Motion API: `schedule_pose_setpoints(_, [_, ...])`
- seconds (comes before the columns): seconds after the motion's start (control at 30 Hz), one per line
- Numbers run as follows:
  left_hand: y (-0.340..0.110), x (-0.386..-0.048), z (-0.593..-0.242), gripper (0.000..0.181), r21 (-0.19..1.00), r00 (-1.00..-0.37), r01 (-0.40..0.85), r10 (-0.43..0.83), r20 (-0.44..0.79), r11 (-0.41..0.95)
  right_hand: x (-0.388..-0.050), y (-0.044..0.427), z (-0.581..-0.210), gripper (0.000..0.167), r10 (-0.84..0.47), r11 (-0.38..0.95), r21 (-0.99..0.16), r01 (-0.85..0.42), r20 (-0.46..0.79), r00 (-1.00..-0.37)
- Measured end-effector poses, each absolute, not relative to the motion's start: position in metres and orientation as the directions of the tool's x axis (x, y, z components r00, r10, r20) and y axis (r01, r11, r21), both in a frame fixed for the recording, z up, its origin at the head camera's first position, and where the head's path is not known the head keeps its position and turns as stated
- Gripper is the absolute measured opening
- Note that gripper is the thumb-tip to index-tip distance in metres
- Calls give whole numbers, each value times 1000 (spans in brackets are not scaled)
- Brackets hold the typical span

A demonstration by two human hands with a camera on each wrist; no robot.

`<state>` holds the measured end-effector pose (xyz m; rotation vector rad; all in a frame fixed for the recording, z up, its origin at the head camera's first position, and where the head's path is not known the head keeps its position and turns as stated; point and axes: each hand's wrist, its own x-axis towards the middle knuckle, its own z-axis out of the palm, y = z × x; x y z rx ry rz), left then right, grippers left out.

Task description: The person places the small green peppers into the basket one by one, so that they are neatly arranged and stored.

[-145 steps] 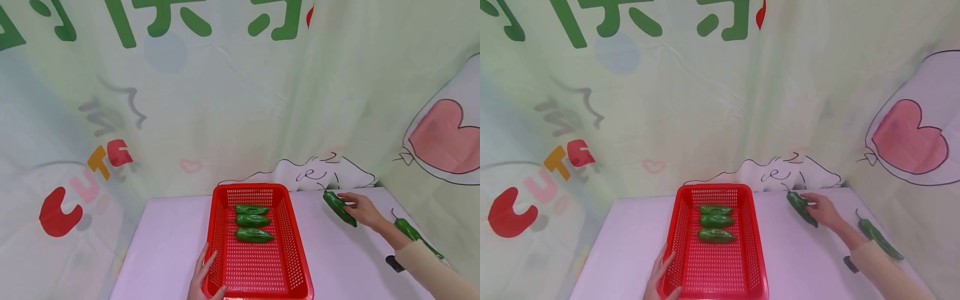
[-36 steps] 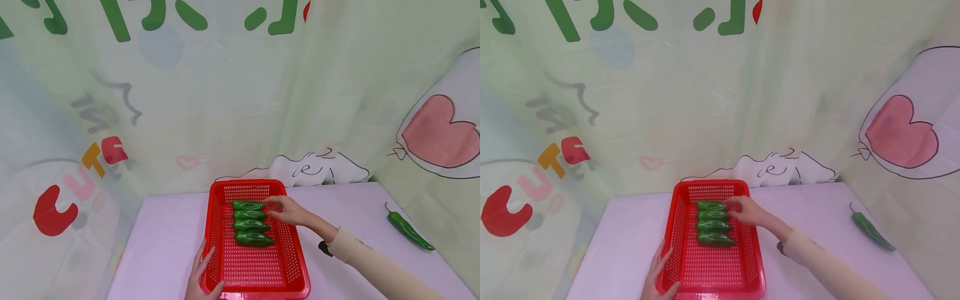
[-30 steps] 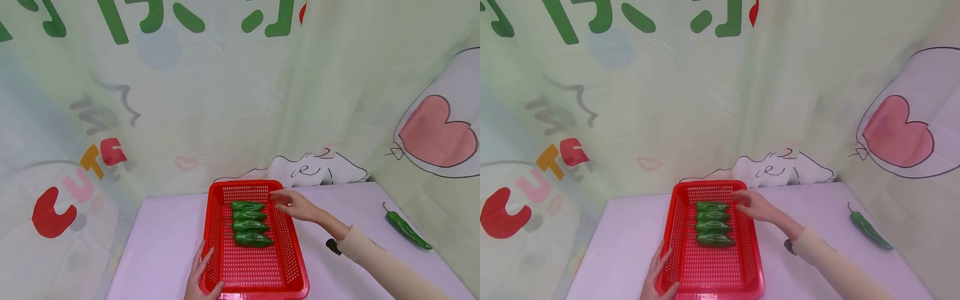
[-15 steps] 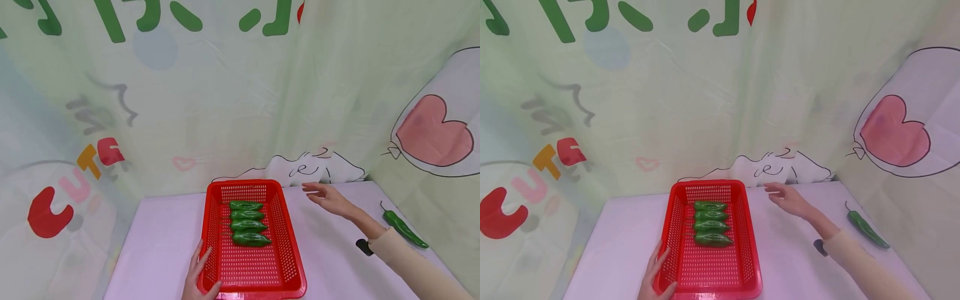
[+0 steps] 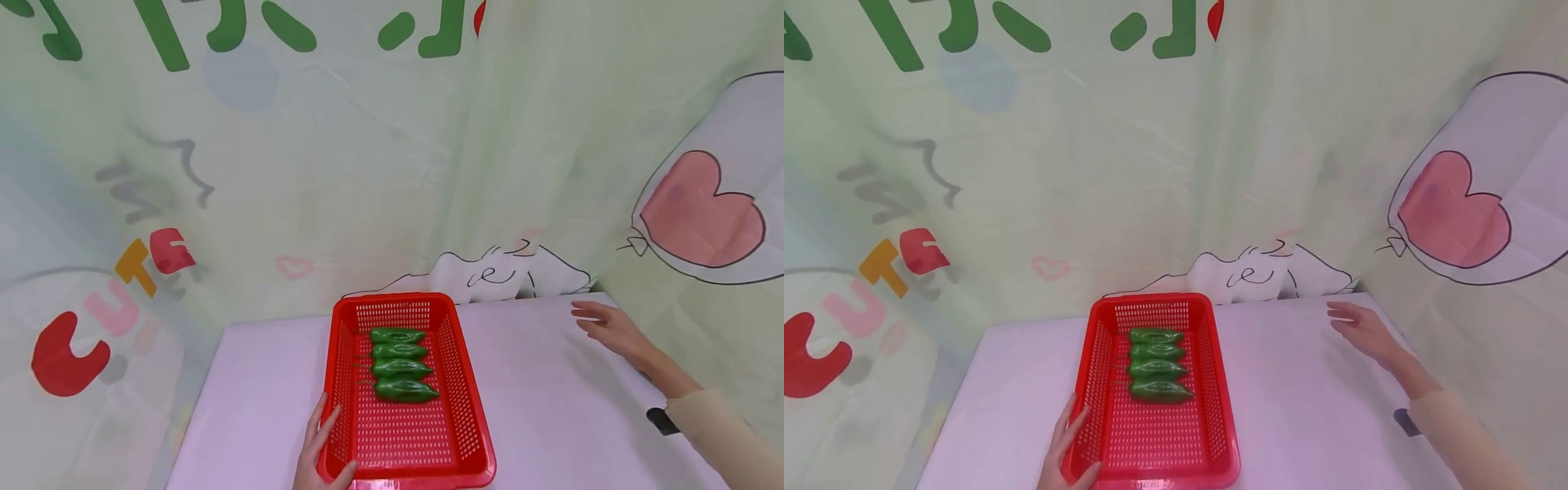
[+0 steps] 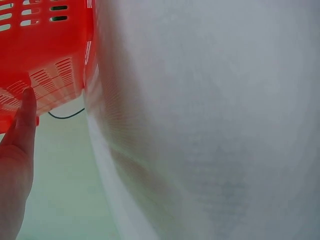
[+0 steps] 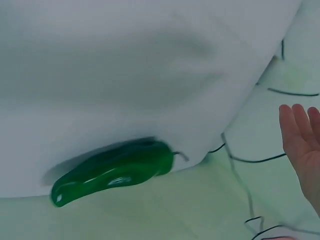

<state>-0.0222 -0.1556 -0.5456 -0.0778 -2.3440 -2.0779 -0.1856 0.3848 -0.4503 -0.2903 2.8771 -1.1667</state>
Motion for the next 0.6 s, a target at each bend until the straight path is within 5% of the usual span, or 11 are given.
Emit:
schedule_pose_setpoints(0.3, [-155,-23,-543,81,990,-1000,7,11,6,140,-176,440,-471,48,-59,732,-676,-83,58,-997])
schedule_pose_setpoints(0.6, [-155,-20,-545,76,994,-1000,19,17,17,112,-167,475,-496,57,56,762,-641,91,-75,-996])
